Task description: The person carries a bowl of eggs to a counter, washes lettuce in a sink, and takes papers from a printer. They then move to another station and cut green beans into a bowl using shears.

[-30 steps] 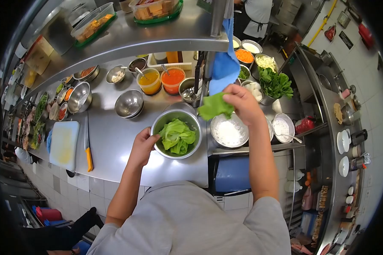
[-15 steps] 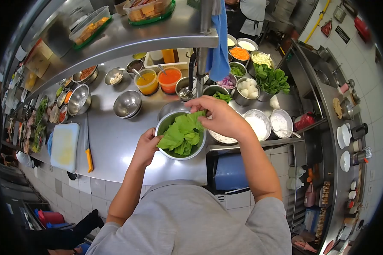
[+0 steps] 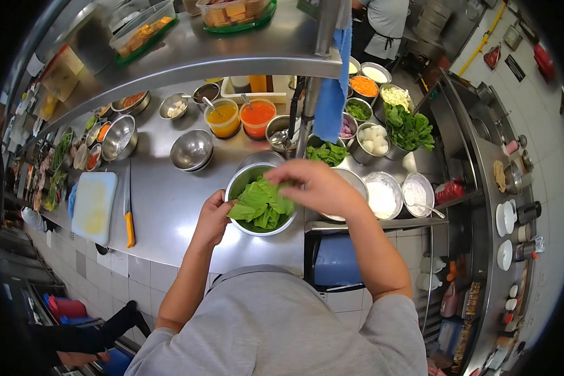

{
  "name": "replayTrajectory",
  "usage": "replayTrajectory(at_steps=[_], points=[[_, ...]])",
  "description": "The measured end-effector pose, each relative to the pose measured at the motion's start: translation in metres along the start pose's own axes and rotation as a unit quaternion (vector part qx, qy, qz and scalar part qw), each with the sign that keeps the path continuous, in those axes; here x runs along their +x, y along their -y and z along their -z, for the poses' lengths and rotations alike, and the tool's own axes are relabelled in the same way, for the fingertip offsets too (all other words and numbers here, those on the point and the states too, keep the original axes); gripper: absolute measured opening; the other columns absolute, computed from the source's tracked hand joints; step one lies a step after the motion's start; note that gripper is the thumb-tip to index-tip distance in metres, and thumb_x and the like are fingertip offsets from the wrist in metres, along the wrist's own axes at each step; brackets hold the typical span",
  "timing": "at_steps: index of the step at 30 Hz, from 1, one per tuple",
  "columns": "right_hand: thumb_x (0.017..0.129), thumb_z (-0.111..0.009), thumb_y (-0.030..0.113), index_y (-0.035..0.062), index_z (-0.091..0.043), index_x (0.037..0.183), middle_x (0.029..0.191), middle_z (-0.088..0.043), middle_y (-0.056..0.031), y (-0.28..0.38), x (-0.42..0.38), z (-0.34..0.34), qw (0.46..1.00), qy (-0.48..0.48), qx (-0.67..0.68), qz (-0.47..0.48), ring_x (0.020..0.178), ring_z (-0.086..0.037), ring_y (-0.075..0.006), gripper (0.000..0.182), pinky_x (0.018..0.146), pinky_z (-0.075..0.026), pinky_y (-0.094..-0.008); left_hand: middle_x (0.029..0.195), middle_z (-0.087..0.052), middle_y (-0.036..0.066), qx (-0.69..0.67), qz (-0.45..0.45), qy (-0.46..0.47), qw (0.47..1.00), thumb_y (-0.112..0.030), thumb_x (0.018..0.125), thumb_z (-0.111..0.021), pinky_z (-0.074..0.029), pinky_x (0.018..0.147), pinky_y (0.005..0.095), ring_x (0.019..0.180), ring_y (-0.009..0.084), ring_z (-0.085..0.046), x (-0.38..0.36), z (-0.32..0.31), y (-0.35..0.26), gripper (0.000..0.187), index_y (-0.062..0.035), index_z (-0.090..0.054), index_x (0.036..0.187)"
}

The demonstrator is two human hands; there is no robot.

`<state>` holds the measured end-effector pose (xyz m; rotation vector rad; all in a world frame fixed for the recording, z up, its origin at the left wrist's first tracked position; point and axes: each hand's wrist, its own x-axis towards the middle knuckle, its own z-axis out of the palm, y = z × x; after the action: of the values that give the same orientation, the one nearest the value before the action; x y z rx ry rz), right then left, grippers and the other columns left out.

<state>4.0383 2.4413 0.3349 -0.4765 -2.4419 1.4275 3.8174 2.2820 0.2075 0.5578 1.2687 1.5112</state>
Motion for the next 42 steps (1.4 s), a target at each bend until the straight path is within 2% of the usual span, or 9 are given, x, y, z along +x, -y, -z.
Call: replayTrajectory(at_steps=[3,9,12,15,18,23,29,37,42], points=[[0.081,-0.074,0.009,0.0115,-0.069,0.119,0.108,-0.064,-0.0061,-0.009,0.009,-0.022,0.967,-0.026,-0.225,0.117,0.104,-0.06,-0.024,0.039,0.09,-0.051,-0.0347,0.08,-0.061,-0.001,0.001,-0.009,-0.009,1.0,-0.007,0.095,-0.061,-0.045,0.056,0.0207,0.066,0.0046,-0.056,-0.003,-0.003,-0.004,0.013,-0.0096,-0.054,0.084],[0.08,-0.075,0.014,0.0099,-0.071,0.106,0.093,-0.059,-0.0076,-0.005,0.022,-0.059,0.958,0.038,-0.262,0.111,0.098,-0.058,-0.0287,0.027,0.086,-0.05,-0.0406,0.082,-0.063,0.0,0.005,-0.012,0.013,1.0,-0.008,0.095,-0.062,-0.05,0.06,0.0231,0.069,0.0063,-0.058,-0.003,-0.006,-0.001,0.006,-0.006,-0.058,0.091],[0.082,-0.075,0.016,0.0079,-0.068,0.101,0.092,-0.06,-0.0073,-0.009,0.029,-0.054,0.971,-0.015,-0.187,0.147,0.094,-0.06,-0.0272,0.022,0.082,-0.051,-0.0386,0.082,-0.062,-0.001,0.009,-0.024,0.018,0.999,-0.008,0.095,-0.062,-0.045,0.059,0.0213,0.069,0.0049,-0.055,-0.005,-0.005,0.0,0.004,-0.006,-0.059,0.093],[0.084,-0.075,0.017,0.0066,-0.065,0.098,0.093,-0.06,-0.0065,0.002,0.022,-0.04,0.968,-0.111,0.222,-0.044,0.09,-0.061,-0.0249,0.02,0.078,-0.051,-0.0372,0.077,-0.055,-0.004,0.024,-0.031,0.0,0.999,-0.007,0.093,-0.063,-0.037,0.058,0.0211,0.065,0.0035,-0.045,-0.007,-0.004,-0.001,0.016,-0.0098,-0.052,0.082],[0.086,-0.074,0.015,0.0072,-0.066,0.1,0.091,-0.061,-0.0059,0.009,0.021,-0.037,0.992,-0.044,-0.11,0.05,0.089,-0.061,-0.0235,0.018,0.076,-0.051,-0.0373,0.077,-0.054,-0.004,0.023,-0.026,-0.006,0.999,-0.008,0.093,-0.063,-0.037,0.058,0.0212,0.065,0.0035,-0.044,-0.008,-0.005,-0.004,0.015,-0.0094,-0.053,0.083],[0.087,-0.073,0.012,0.005,-0.065,0.1,0.101,-0.064,-0.005,-0.022,0.021,-0.053,0.973,0.016,-0.205,0.107,0.09,-0.06,-0.0188,0.017,0.079,-0.05,-0.0324,0.077,-0.055,-0.005,0.004,-0.034,0.018,0.999,-0.009,0.093,-0.064,-0.036,0.057,0.0217,0.065,0.0034,-0.043,-0.005,-0.008,0.0,0.009,-0.0088,-0.057,0.088],[0.103,-0.055,0.015,0.0076,-0.052,0.113,0.107,-0.066,-0.008,-0.03,0.014,-0.03,0.887,-0.155,0.425,0.094,0.091,-0.066,-0.017,0.013,0.075,-0.055,-0.0316,0.082,-0.059,-0.005,0.0,-0.006,-0.007,1.0,-0.01,0.092,-0.065,-0.039,0.06,0.0202,0.067,0.0034,-0.048,-0.007,-0.002,-0.001,0.007,-0.0083,-0.058,0.09],[0.105,-0.047,0.014,0.0091,-0.049,0.116,0.104,-0.067,-0.0097,-0.073,-0.008,0.045,0.806,-0.431,0.386,0.13,0.079,-0.069,-0.0168,0.012,0.063,-0.058,-0.0321,0.095,-0.065,0.004,-0.115,-0.027,-0.064,0.991,-0.001,0.089,-0.06,-0.051,0.072,0.0259,0.081,0.0105,-0.06,-0.01,0.033,0.025,0.005,-0.0044,-0.059,0.092],[0.103,-0.049,0.014,0.0057,-0.048,0.123,0.103,-0.066,-0.0128,-0.203,0.01,0.069,0.815,-0.531,0.202,-0.109,0.077,-0.068,-0.0187,0.022,0.061,-0.056,-0.0325,0.094,-0.065,0.004,-0.17,-0.012,-0.086,0.982,0.001,0.088,-0.059,-0.052,0.078,0.0269,0.084,0.0123,-0.062,-0.026,0.047,0.035,0.009,-0.003,-0.061,0.096]])
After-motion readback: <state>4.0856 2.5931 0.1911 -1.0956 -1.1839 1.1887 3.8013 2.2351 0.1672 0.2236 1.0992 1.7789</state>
